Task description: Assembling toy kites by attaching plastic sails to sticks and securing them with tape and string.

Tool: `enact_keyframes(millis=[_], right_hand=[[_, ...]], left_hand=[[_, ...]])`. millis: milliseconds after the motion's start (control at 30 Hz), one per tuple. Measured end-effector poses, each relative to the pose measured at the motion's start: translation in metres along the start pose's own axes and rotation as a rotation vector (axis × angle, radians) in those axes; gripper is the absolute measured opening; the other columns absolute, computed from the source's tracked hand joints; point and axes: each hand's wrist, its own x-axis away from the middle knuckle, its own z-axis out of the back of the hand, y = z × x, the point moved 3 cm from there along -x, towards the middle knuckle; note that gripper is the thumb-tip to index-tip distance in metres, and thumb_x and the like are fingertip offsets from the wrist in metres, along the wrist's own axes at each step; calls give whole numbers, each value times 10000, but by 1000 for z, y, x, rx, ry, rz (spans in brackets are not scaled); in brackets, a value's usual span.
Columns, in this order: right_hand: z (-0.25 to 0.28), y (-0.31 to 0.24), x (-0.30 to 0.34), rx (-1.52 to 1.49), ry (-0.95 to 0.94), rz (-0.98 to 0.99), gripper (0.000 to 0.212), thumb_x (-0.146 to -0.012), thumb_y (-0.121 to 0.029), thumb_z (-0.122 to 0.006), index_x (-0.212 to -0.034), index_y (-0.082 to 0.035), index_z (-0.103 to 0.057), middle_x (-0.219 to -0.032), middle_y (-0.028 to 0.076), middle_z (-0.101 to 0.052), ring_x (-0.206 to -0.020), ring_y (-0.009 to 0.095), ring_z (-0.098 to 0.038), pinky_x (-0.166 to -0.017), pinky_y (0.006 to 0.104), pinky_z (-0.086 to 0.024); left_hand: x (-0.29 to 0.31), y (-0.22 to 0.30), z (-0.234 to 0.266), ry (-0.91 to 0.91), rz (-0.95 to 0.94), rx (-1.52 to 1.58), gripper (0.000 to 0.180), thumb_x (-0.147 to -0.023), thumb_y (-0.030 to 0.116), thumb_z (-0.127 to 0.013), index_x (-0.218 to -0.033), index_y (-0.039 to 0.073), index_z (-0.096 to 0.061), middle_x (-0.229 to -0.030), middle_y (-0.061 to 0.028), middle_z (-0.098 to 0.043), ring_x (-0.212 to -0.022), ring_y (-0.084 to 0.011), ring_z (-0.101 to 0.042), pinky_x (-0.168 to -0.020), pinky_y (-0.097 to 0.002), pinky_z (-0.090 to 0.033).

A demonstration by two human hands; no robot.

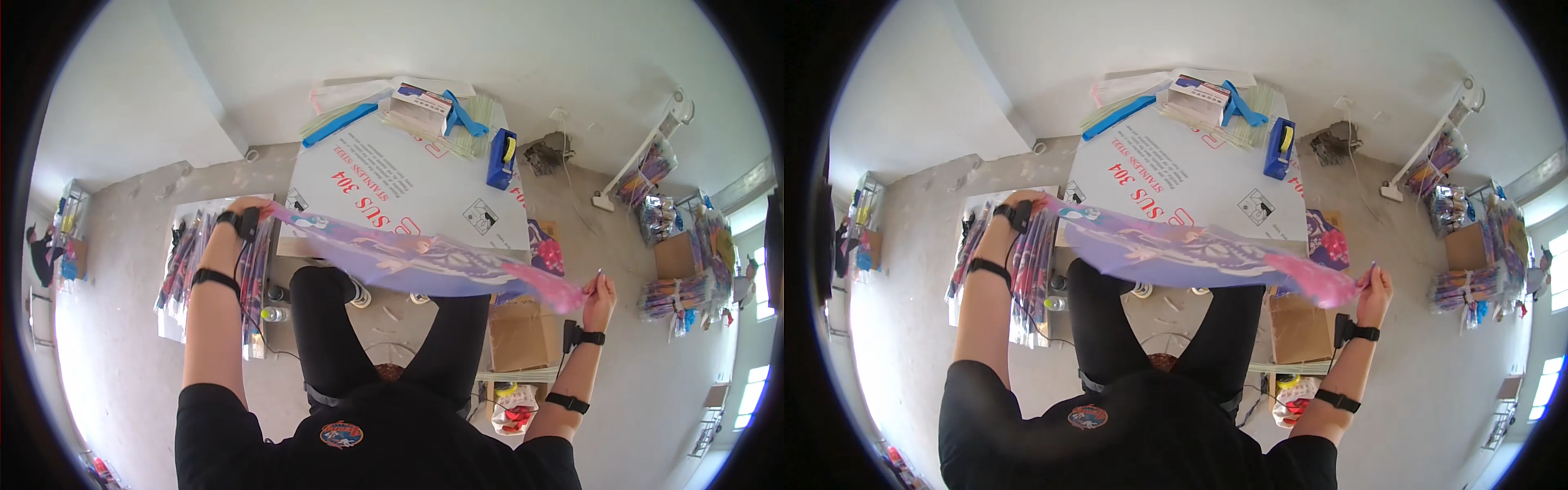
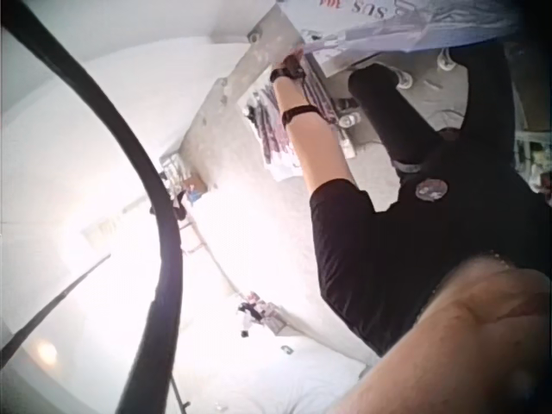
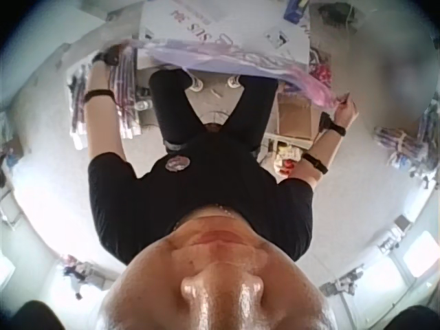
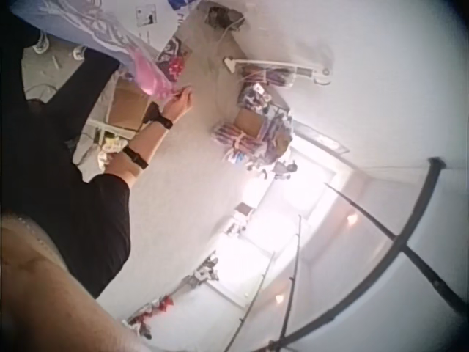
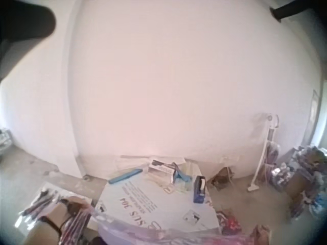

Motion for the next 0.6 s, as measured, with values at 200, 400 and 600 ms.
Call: enact_keyframes(millis=[200, 400, 600], right_hand=[[-30, -5, 26, 846, -49, -43, 308, -950, -196, -537, -689, -32, -546, -577, -21, -477, -527, 57, -426, -504, 224, -343], [-52, -28, 58, 743, 33, 27, 271, -940, -149, -539, -694, -35, -558, -631, -31, -512, -578, 50, -463, -540, 207, -376], [-129, 46, 95, 698, -351, -186, 125, -873, -69, -593, -770, -7, -630, -673, -1, -556, -624, 59, -497, -551, 219, -384]], left_hand=[[-92, 99, -78, -160, -260, -1180, 179, -743, 166, -672, -848, 22, -677, -718, -123, -654, -611, -188, -636, -526, -294, -516], [-97, 154, -165, 217, -716, -843, 270, -761, 252, -606, -850, 3, -660, -676, -161, -638, -599, -270, -639, -574, -381, -513], [-90, 118, -217, 295, -897, -1450, 413, -787, 326, -630, -1100, 58, -610, -1173, -135, -578, -1112, -296, -531, -921, -450, -421]])
